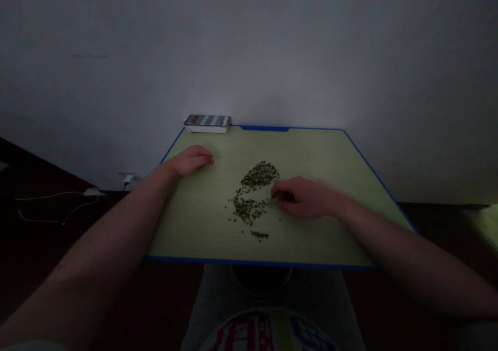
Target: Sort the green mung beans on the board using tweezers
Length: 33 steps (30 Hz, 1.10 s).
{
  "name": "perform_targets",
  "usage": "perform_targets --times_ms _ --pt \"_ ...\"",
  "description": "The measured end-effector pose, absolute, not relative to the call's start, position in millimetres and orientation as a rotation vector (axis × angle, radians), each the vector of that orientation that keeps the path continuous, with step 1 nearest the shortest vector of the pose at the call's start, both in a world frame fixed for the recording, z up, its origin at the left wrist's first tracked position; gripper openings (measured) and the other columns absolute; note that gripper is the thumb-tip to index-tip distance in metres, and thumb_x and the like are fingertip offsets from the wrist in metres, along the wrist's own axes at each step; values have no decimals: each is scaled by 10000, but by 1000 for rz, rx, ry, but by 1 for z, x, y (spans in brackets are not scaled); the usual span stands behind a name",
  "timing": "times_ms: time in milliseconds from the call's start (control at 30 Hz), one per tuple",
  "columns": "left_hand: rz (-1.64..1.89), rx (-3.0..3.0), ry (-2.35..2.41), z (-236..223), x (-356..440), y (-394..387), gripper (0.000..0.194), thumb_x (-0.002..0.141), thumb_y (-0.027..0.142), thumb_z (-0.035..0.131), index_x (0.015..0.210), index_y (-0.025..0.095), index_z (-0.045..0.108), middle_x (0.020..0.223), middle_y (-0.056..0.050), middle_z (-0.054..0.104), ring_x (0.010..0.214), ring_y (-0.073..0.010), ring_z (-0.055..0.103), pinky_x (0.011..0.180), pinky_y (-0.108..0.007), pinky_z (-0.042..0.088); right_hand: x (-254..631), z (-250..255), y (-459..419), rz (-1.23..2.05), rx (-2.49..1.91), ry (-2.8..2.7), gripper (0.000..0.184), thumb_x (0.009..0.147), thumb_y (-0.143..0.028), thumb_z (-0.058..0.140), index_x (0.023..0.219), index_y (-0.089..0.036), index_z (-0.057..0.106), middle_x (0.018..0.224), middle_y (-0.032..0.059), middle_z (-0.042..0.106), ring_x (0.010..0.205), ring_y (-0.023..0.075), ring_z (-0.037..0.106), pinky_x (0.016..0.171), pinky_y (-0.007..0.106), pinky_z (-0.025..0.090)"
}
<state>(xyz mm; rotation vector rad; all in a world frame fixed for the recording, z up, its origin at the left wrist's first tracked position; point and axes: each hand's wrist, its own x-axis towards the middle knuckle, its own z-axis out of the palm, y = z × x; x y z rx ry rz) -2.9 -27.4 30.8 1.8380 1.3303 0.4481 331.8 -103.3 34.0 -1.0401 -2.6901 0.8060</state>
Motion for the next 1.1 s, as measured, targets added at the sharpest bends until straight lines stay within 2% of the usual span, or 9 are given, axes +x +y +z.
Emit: perform_targets --times_ms 300,400,533,633,700,900,1100 --pt "456 1895 1309 28 -6 -25 319 708 291 533 462 184 361 437 42 294 437 -77 290 455 -250 210 335 34 -100 621 -1231 -2668 191 668 -98 531 820 -195 594 670 -9 611 586 120 500 551 243 316" --pt "452 1886 1304 28 -7 -25 315 710 297 532 468 185 364 440 43 305 434 -78 298 451 -248 214 339 35 -95 640 -1229 -2642 231 676 -104 524 869 -191 617 661 -13 607 580 123 507 558 245 337" --pt "441 1927 1283 27 -8 -24 324 706 330 533 469 185 366 433 47 303 426 -75 304 446 -240 223 342 36 -90 547 -999 -2566 268 757 -114 486 953 -189 653 776 25 661 695 153 582 673 277 424" --pt "441 1964 1261 27 -8 -23 335 709 354 524 469 187 362 430 50 298 418 -73 298 440 -239 223 342 35 -88 357 -685 -2624 247 792 -99 467 892 -188 675 875 68 689 839 190 608 793 344 447" --pt "435 1981 1250 27 -9 -23 339 712 364 521 473 189 355 432 51 300 418 -74 299 438 -238 224 341 35 -87 299 -507 -2655 245 786 -81 472 843 -197 681 864 66 700 863 197 610 824 376 449" --pt "412 2009 1265 29 -8 -24 338 716 384 509 482 195 354 445 52 295 423 -77 309 443 -241 236 341 38 -88 472 -192 -2557 198 748 -72 551 706 -229 664 761 8 716 874 177 634 904 392 463" --pt "378 2025 1277 29 -8 -24 335 718 393 497 490 196 350 457 53 287 434 -81 306 448 -243 231 340 40 -91 686 -131 -2566 202 768 -76 547 700 -220 672 755 17 721 877 172 649 969 422 461"
